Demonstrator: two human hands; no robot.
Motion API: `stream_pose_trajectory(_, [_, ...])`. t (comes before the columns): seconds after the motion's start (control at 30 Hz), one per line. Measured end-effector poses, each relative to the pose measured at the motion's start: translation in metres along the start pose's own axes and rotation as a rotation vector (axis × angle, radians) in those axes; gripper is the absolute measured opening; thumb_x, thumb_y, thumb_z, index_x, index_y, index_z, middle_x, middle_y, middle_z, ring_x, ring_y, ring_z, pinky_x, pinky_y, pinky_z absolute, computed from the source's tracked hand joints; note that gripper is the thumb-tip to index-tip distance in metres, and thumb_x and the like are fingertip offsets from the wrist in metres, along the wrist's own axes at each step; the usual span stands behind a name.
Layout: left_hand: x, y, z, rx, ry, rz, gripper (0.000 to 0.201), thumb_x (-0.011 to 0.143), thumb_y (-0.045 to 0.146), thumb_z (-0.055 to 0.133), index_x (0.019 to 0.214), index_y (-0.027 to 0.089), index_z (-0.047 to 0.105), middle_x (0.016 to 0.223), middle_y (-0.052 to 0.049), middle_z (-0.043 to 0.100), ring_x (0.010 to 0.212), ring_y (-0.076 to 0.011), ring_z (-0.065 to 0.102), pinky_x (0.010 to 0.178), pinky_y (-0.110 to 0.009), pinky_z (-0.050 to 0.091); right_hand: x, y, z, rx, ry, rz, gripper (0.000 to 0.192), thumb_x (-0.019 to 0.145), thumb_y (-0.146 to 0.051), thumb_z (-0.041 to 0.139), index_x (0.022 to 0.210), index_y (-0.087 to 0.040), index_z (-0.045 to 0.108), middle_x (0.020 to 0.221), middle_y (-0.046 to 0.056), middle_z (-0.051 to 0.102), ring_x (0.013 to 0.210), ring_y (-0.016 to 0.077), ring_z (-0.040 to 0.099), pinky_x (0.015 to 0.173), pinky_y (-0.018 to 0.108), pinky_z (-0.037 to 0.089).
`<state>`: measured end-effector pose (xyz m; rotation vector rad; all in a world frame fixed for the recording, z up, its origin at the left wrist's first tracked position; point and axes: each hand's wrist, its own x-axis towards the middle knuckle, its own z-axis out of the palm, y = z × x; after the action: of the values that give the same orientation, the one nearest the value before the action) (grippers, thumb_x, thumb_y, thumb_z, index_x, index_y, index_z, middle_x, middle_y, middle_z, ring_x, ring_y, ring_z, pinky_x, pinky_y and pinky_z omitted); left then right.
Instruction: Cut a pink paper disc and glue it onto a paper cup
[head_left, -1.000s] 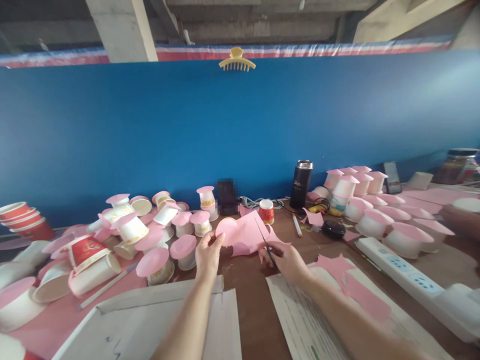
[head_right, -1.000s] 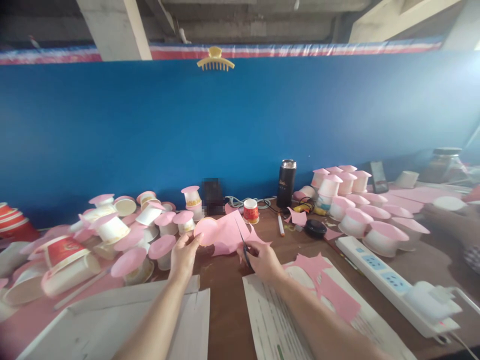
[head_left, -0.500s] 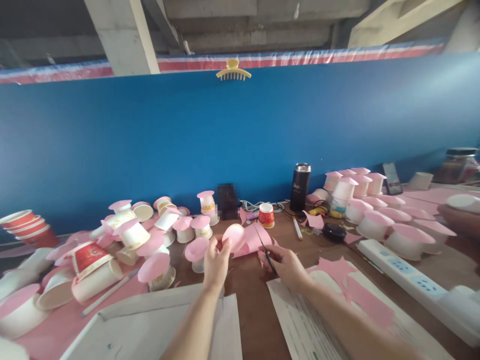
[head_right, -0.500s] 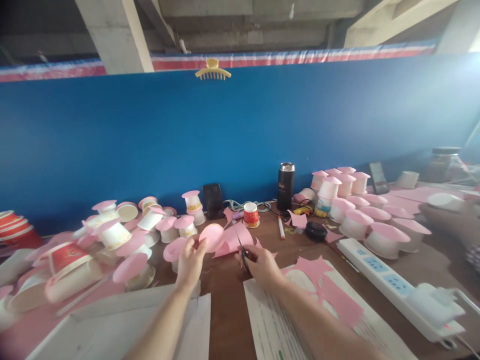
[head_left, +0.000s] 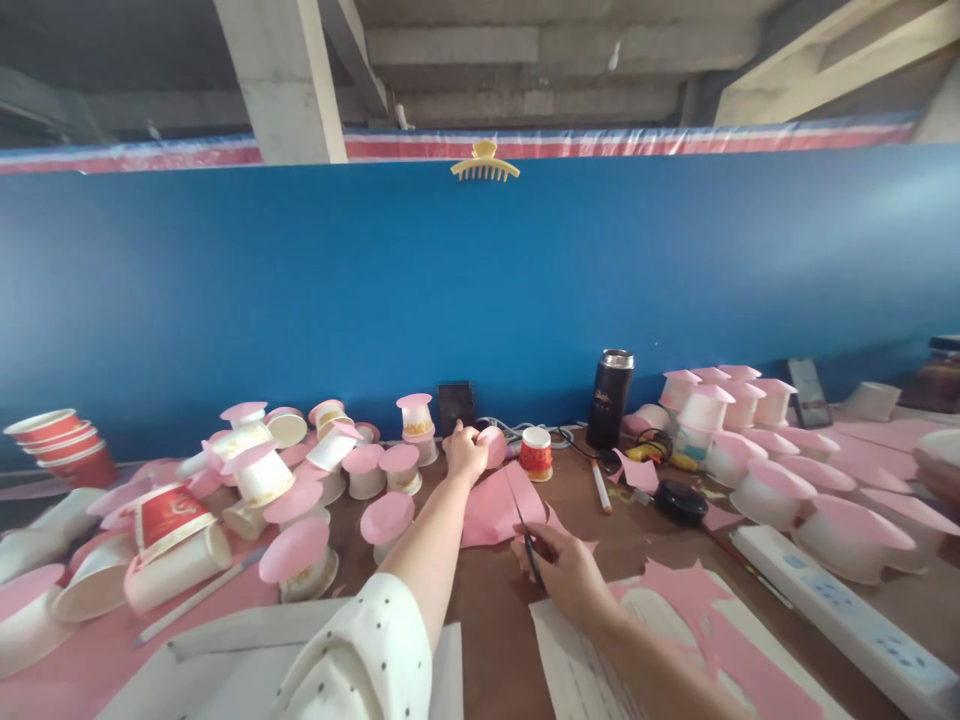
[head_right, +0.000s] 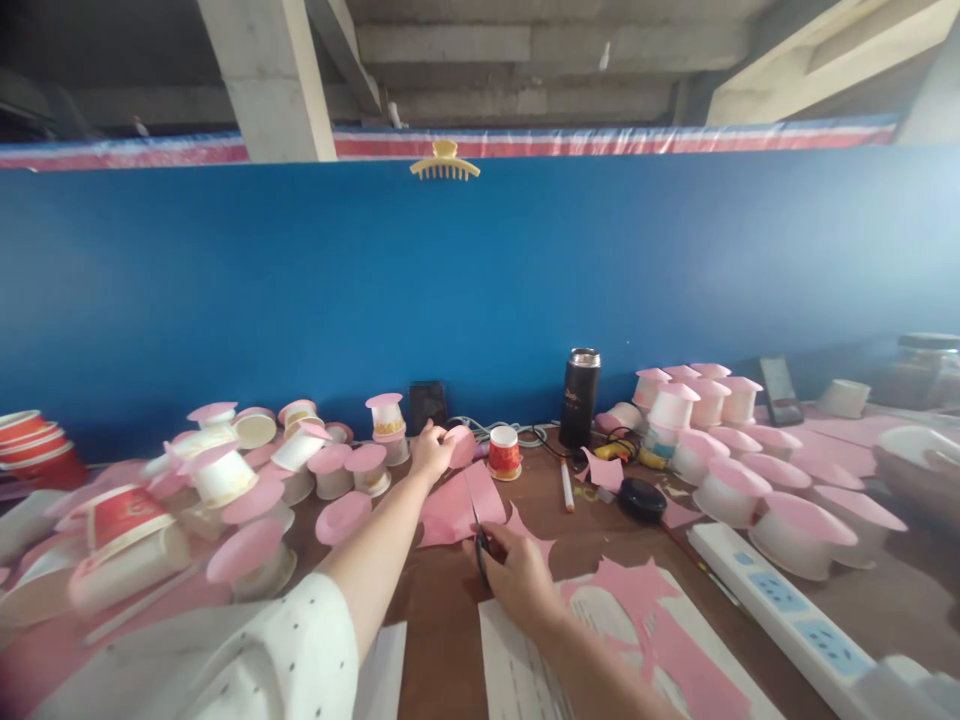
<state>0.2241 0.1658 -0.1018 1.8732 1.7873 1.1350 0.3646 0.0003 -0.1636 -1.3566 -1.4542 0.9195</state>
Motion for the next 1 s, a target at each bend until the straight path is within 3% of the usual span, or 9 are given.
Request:
stream_pose_trajectory(0.3, [0.001,0.001,0.020,0.143,0.085,0.005,0.016,0.083,0.025,0.054,0.082,0.016,0.068,0.151,-0.016,0.036,0.129,-0.0339,0.043,0.106,-0.043,0.029,0.001,-0.005,0.001,-0.047,-0.011,-0.002,0.039,0.082,-0.051,0.057,0.100,-0.019,0.071,0.061,-0.001,0.056,0.057,0.0138,0.050,0.051,0.023,0.036])
stream_pose_trajectory(0.6, [0.005,-0.005,0.013,0.175,0.146,0.056,0.017,0.083,0.026,0.054,0.078,0.015,0.066,0.148,-0.017,0.041,0.127,-0.0301,0.045,0.107,-0.040,0.028,0.003,-0.011,-0.002,-0.092,-0.027,-0.013,0.037,0.082,-0.050,0.057,0.099,-0.020,0.071,0.060,-0.002,0.055,0.057,0.0136,0.047,0.050,0.023,0.034])
stream_pose_trajectory(0.8, [-0.007,-0.010,0.008,0.211,0.067,0.135,0.018,0.083,0.026,0.053,0.076,0.015,0.066,0.148,-0.017,0.040,0.131,-0.0312,0.042,0.109,-0.043,0.027,0.002,-0.012,-0.002,-0.126,-0.034,-0.032,0.034,0.082,-0.049,0.057,0.091,-0.019,0.071,0.058,-0.002,0.052,0.055,0.0126,0.044,0.049,0.023,0.031])
stream_pose_trajectory(1.0, [-0.009,-0.012,0.015,0.298,0.023,0.153,0.011,0.076,0.021,0.056,0.079,0.016,0.067,0.154,-0.011,0.032,0.142,-0.0371,0.023,0.112,-0.051,0.020,0.002,-0.010,-0.002,-0.107,-0.042,-0.021,0.036,0.082,-0.048,0.057,0.099,-0.019,0.071,0.058,-0.002,0.053,0.054,0.0122,0.044,0.049,0.023,0.031])
